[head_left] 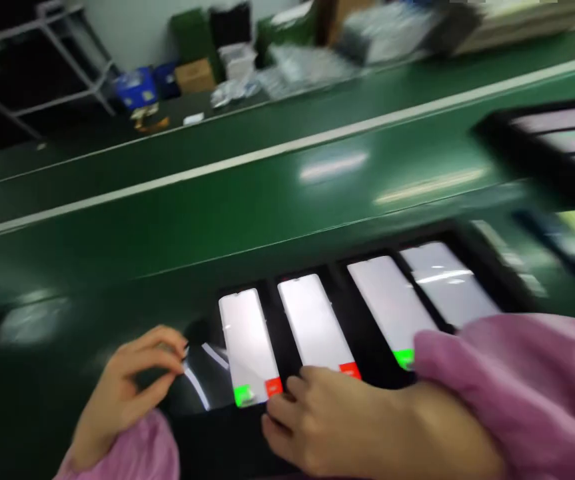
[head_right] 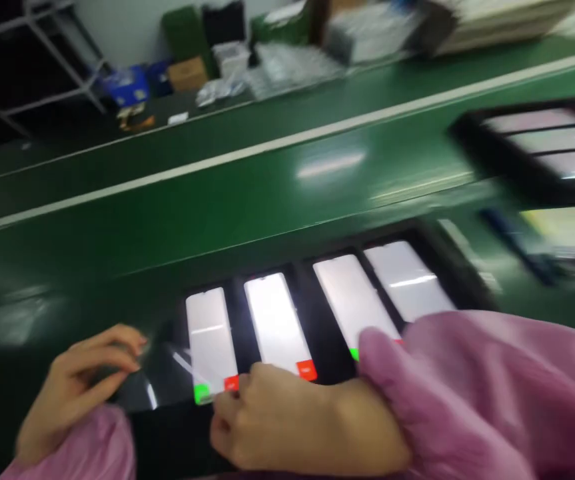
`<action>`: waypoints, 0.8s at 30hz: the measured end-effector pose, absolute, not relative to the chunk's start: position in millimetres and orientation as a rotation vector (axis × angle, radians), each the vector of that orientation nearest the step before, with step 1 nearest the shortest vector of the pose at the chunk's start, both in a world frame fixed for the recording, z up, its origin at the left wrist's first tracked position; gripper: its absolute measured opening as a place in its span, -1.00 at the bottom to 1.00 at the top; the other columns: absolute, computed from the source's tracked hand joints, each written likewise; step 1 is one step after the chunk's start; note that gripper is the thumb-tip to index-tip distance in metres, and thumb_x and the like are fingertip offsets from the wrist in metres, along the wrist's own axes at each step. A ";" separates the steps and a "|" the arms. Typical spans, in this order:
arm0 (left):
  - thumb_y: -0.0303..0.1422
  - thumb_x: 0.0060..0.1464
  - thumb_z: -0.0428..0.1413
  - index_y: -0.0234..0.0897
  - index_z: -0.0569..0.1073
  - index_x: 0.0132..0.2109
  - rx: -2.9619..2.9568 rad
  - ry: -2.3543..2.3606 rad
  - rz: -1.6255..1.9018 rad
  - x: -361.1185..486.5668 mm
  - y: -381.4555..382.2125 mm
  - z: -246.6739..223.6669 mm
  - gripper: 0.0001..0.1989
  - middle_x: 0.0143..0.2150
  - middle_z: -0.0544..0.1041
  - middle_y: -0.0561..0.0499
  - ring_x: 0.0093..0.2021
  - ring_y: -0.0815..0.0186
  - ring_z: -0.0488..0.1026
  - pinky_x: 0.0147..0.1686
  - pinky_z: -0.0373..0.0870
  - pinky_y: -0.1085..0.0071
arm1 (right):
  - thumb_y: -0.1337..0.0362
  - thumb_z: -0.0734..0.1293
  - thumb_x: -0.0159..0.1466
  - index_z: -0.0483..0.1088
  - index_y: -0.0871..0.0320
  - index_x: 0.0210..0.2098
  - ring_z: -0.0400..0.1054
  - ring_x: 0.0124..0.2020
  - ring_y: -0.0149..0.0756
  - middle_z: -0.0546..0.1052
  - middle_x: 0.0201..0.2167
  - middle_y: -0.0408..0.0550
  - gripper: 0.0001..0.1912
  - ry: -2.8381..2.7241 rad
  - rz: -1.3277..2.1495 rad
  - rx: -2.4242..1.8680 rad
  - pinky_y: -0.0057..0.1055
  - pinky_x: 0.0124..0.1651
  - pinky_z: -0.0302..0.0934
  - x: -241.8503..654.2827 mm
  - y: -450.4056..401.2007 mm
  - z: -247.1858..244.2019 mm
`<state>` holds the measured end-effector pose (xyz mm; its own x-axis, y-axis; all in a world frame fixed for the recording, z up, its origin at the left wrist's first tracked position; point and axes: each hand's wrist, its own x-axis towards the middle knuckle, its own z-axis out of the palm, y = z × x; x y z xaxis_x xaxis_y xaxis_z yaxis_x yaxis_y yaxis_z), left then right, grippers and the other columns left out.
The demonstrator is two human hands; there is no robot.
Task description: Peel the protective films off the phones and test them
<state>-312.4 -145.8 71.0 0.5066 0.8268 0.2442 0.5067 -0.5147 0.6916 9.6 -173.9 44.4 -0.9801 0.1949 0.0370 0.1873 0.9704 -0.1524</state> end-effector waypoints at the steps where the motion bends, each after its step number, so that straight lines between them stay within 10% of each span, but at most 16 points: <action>1: -0.43 0.32 0.14 -0.16 0.60 -0.24 2.156 1.131 0.717 -321.1 -153.5 70.5 -0.83 -0.20 0.59 0.03 -0.12 0.27 0.60 -0.12 0.61 0.35 | 0.31 0.37 0.40 0.47 0.22 0.07 0.33 -0.52 -0.32 0.51 -0.30 -0.13 -0.74 -3.023 0.181 -0.295 -0.25 -0.59 0.04 7.0 -173.5 39.0; 24: -0.64 0.21 0.17 -0.17 0.61 -0.18 2.100 1.327 0.897 -307.6 -138.6 46.3 -0.74 -0.13 0.57 0.03 -0.09 0.30 0.58 -0.12 0.56 0.32 | 0.40 0.32 0.33 0.57 0.18 -0.08 0.34 -0.38 -0.23 0.62 -0.14 0.07 -0.78 -2.959 0.131 -0.219 -0.22 -0.42 0.08 9.3 -156.9 46.0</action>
